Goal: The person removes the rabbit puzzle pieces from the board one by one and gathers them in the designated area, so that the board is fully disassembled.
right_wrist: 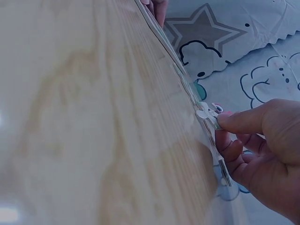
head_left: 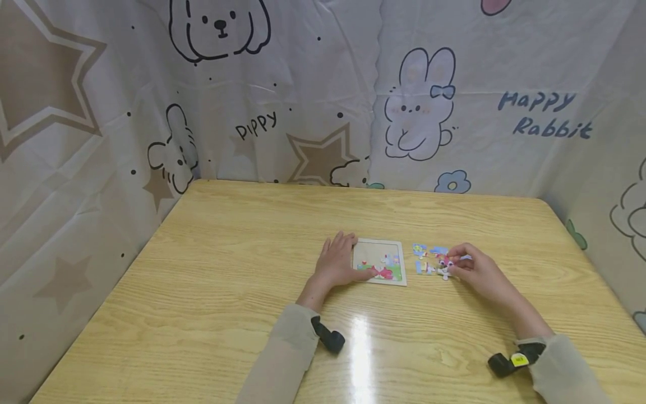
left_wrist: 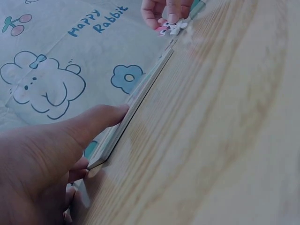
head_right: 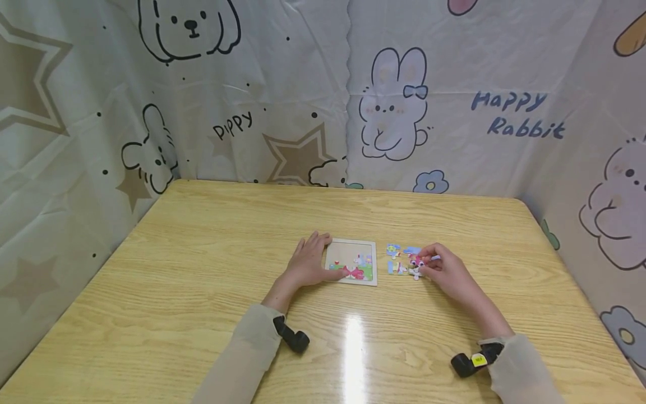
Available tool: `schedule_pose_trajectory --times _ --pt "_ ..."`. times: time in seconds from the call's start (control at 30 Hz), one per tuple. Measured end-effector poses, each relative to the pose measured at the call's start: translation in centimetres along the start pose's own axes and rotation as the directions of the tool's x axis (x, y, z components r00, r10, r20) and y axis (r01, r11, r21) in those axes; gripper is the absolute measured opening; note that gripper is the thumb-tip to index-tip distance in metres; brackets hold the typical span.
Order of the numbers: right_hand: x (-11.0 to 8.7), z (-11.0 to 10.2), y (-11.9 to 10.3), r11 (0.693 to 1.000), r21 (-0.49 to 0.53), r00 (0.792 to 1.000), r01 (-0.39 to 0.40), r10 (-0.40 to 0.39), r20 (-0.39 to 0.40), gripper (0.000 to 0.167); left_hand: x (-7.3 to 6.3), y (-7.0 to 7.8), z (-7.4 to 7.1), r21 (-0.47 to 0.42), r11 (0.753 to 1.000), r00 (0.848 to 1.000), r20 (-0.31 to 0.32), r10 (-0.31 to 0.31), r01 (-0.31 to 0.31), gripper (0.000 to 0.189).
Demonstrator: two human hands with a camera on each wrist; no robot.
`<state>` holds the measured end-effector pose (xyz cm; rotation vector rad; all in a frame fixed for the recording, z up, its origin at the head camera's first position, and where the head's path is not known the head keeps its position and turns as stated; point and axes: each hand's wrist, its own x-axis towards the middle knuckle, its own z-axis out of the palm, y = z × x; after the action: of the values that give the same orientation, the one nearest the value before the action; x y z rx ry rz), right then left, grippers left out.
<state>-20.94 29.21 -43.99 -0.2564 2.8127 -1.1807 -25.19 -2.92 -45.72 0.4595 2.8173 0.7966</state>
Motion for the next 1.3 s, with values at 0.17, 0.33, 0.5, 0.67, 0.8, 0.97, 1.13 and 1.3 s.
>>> schedule_pose_trajectory --times 0.17,0.33,0.5,0.67,0.8,0.97,1.13,1.3 --pt "0.0 -0.2 0.3 1.0 -0.023 1.0 0.007 -0.007 -0.004 0.029 -0.1 0.1 -0.1 -0.01 1.0 1.0 -0.004 0.005 -0.005 0.094" --pt "0.0 -0.2 0.4 0.998 -0.069 1.0 0.007 -0.007 -0.002 0.027 -0.2 0.2 -0.2 -0.017 1.0 1.0 -0.004 0.006 -0.006 0.094" --pt "0.0 -0.2 0.6 0.997 -0.071 1.0 -0.003 0.005 0.024 0.026 -0.2 0.2 -0.2 -0.019 1.0 1.0 0.004 0.004 -0.004 0.095" --pt "0.1 -0.1 0.7 0.997 -0.075 0.999 -0.008 0.011 0.042 0.027 -0.2 0.2 -0.2 -0.023 1.0 1.0 0.01 0.003 -0.003 0.095" --pt "0.1 -0.1 0.7 0.994 -0.106 1.0 0.018 -0.015 0.024 0.026 -0.2 0.2 -0.3 -0.026 1.0 1.0 0.012 0.006 -0.006 0.096" --pt "0.3 0.3 -0.2 0.989 -0.121 0.996 0.086 -0.087 -0.001 0.024 -0.2 0.1 -0.4 -0.023 1.0 1.0 0.013 0.013 -0.013 0.097" --pt "1.3 1.5 -1.3 0.982 -0.073 0.985 0.173 -0.172 0.026 0.026 -0.2 0.1 -0.4 -0.019 1.0 1.0 0.013 0.014 -0.014 0.097" --pt "2.8 3.1 -2.2 0.968 -0.033 0.966 0.25 -0.247 0.071 0.024 -0.2 0.1 -0.3 -0.013 1.0 1.0 0.011 0.008 -0.008 0.096"
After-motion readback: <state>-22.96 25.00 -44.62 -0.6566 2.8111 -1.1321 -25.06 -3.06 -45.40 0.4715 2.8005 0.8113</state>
